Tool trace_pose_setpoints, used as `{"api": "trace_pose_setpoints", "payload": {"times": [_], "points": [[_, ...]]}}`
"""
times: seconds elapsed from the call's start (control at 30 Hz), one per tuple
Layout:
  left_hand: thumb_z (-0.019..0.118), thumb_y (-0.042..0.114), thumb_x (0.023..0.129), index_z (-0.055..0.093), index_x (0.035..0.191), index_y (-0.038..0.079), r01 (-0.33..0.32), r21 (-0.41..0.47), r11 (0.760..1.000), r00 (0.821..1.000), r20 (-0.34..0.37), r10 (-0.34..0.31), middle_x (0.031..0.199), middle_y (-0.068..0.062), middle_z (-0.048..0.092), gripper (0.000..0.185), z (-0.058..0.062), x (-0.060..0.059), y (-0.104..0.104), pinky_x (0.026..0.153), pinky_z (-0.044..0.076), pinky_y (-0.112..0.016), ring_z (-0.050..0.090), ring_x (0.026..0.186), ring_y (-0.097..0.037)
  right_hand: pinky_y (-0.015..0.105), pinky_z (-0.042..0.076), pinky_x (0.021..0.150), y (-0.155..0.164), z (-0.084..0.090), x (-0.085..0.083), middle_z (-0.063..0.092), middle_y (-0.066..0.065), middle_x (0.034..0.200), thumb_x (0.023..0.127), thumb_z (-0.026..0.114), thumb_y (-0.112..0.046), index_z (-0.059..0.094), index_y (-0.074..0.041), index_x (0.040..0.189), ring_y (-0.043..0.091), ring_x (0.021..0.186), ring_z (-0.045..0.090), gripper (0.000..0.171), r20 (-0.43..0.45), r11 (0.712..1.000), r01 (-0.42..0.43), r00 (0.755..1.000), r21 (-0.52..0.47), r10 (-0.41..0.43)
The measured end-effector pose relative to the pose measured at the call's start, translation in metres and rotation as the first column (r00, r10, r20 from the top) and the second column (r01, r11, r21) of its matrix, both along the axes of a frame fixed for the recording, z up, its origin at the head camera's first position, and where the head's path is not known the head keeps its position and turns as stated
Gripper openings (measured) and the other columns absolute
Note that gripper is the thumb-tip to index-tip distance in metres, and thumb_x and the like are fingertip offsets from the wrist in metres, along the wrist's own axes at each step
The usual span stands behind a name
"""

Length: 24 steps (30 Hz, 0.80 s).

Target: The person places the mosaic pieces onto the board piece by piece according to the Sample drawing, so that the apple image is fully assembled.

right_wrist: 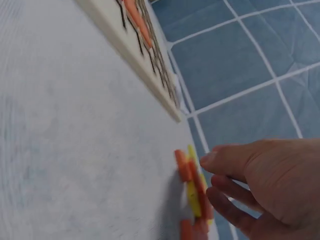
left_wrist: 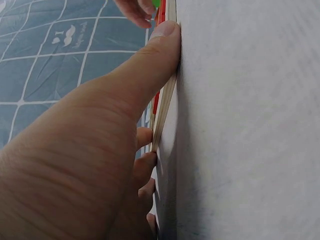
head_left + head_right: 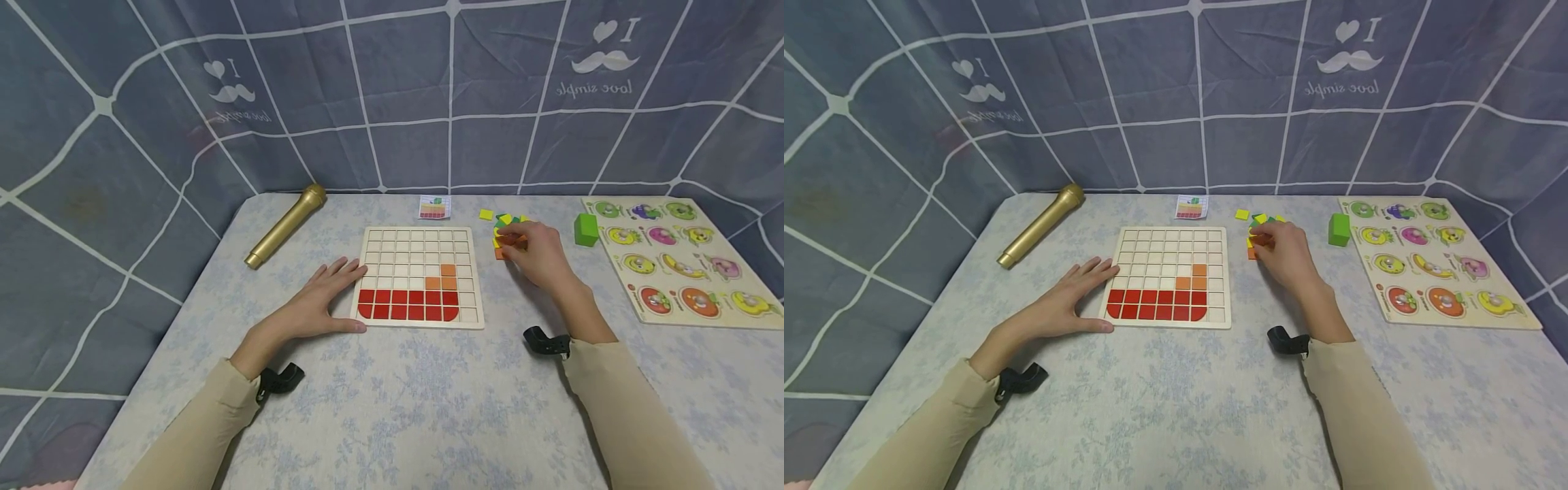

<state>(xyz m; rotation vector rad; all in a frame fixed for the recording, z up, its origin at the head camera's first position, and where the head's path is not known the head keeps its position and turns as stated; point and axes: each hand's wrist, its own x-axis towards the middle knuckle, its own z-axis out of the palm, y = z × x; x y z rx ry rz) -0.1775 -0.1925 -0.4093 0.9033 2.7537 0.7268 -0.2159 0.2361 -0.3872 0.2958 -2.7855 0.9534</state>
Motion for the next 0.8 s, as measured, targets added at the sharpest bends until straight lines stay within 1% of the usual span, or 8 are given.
{"api": "trace_pose_setpoints", "payload": {"times": [0.1,0.17,0.37,0.5,0.67,0.8], "points": [[0.088,0.051,0.083,0.031,0.168,0.017,0.002,0.01,1.0,1.0,0.0,-0.002,0.176,-0.011,0.022,0.108,0.0003,0.0004,0.0,0.133,0.003,-0.06,0.009,0.165,-0.036,0.059,0.054,0.096,0.0032,-0.0044,-0.002,0.074,0.026,0.12,0.094,0.072,0.004,0.074,0.005,0.124,0.044,0.11,0.069,0.03,-0.009,0.999,-0.014,1.0,0.033,0.014],[0.088,0.051,0.083,0.031,0.168,0.017,0.005,0.015,1.0,1.0,-0.004,-0.005,0.176,-0.012,0.022,0.108,0.0003,0.0005,0.0,0.132,0.004,-0.061,0.01,0.164,-0.037,0.058,0.053,0.094,0.0044,-0.0071,-0.0028,0.073,0.026,0.121,0.094,0.073,0.004,0.074,0.005,0.122,0.044,0.109,0.067,0.028,-0.018,0.999,-0.02,1.0,0.049,0.02],[0.089,0.05,0.082,0.03,0.168,0.018,-0.002,0.002,1.0,1.0,0.001,0.002,0.176,-0.01,0.022,0.109,-0.0002,0.0005,0.0001,0.133,0.003,-0.059,0.009,0.165,-0.034,0.054,0.056,0.087,0.0048,-0.0101,-0.003,0.072,0.027,0.115,0.095,0.074,0.003,0.075,0.004,0.117,0.041,0.101,0.067,0.022,-0.029,0.998,-0.012,0.999,0.054,0.014],[0.089,0.05,0.082,0.03,0.168,0.018,-0.003,-0.001,1.0,1.0,0.001,0.003,0.176,-0.009,0.022,0.11,-0.0005,0.0003,0.0003,0.133,0.003,-0.059,0.009,0.165,-0.034,0.054,0.056,0.088,0.0059,-0.009,-0.0026,0.071,0.026,0.113,0.095,0.075,0.001,0.075,0.004,0.116,0.041,0.102,0.067,0.021,-0.02,0.998,-0.014,1.0,0.06,0.015],[0.089,0.05,0.081,0.03,0.168,0.017,-0.003,-0.005,1.0,1.0,-0.003,0.003,0.176,-0.01,0.022,0.11,0.0003,0.0004,0.0005,0.133,0.003,-0.059,0.009,0.165,-0.034,0.056,0.053,0.091,0.0091,-0.0071,-0.0028,0.072,0.026,0.111,0.094,0.077,-0.001,0.076,0.004,0.116,0.042,0.103,0.067,0.023,-0.017,0.997,-0.023,1.0,0.069,0.025],[0.089,0.05,0.082,0.03,0.168,0.018,-0.006,-0.008,1.0,1.0,0.001,0.006,0.176,-0.009,0.021,0.11,0.0004,0.0005,0.0008,0.134,0.002,-0.058,0.008,0.165,-0.033,0.057,0.055,0.091,0.0111,-0.0072,-0.003,0.073,0.025,0.112,0.093,0.078,-0.002,0.075,0.003,0.117,0.043,0.103,0.069,0.025,0.002,0.998,-0.024,1.0,0.062,0.024]]}}
